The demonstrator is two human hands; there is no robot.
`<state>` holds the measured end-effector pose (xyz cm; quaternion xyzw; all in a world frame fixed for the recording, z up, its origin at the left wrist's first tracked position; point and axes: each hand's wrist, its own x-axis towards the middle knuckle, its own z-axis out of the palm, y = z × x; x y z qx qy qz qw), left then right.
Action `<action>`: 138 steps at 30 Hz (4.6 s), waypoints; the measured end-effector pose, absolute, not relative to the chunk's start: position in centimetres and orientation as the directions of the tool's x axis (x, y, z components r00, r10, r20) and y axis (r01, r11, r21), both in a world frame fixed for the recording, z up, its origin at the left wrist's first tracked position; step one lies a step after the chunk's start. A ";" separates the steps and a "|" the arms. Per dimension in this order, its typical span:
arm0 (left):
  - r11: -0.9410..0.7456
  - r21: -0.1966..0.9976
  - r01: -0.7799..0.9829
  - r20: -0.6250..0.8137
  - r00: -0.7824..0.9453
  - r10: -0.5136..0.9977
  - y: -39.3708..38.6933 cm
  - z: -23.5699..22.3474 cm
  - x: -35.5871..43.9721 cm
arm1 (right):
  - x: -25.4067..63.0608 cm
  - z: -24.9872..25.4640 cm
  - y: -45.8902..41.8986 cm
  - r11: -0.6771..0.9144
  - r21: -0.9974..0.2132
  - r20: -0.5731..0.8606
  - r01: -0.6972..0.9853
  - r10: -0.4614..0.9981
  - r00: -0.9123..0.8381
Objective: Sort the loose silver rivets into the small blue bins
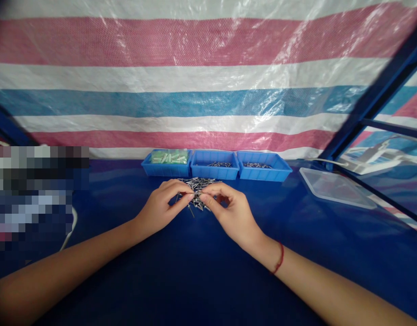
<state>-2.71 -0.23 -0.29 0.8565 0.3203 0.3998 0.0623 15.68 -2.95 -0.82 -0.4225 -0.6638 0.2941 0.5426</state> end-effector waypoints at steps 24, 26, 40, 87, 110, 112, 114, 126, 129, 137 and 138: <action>-0.808 0.474 0.351 0.685 0.430 0.588 -0.4 -0.3 -2.6 | 15.5 -0.9 -3.1 0.525 -0.725 0.503 0.446 0.846 -0.178; -0.805 0.470 0.361 0.684 0.428 0.591 -0.4 -0.3 -2.7 | 15.6 -1.0 -3.0 0.507 -0.744 0.505 0.435 0.853 -0.131; -0.787 0.476 0.393 0.632 0.469 0.617 -0.2 -0.5 -2.7 | 15.8 0.6 -4.0 0.639 -0.602 0.655 0.479 0.738 -0.161; -0.498 0.831 0.248 0.298 0.559 0.774 -0.4 -0.7 -2.3 | 15.7 -0.4 -3.6 0.569 -0.766 0.541 0.298 0.822 -0.179; -0.610 0.731 0.307 0.492 0.383 0.782 -1.0 -0.3 -2.2 | 16.1 -1.0 -3.0 0.519 -0.778 0.494 0.355 0.854 -0.167; -0.614 0.727 0.308 0.494 0.386 0.779 -1.0 -0.3 -2.3 | 16.1 -0.8 -3.1 0.529 -0.762 0.489 0.373 0.848 -0.202; -0.612 0.729 0.306 0.488 0.396 0.778 -1.0 -0.3 -2.3 | 15.9 -0.6 -3.3 0.554 -0.732 0.497 0.395 0.832 -0.245; -0.640 0.619 0.455 0.510 0.387 0.768 -0.8 -0.3 -2.1 | 21.1 0.5 1.8 0.306 -0.928 0.368 0.213 0.844 0.390; -0.663 0.514 0.545 0.508 0.430 0.747 -0.7 -0.5 -2.1 | 23.1 1.1 3.0 0.220 -0.974 0.211 0.048 0.817 0.536; -0.681 0.281 0.676 0.459 0.528 0.714 0.0 -0.7 -2.9 | 22.1 1.2 2.4 0.133 -0.988 0.082 -0.073 0.874 0.478; -0.681 0.272 0.680 0.450 0.535 0.715 0.1 -0.7 -3.0 | 21.7 0.9 2.3 0.134 -0.991 0.108 -0.028 0.892 0.440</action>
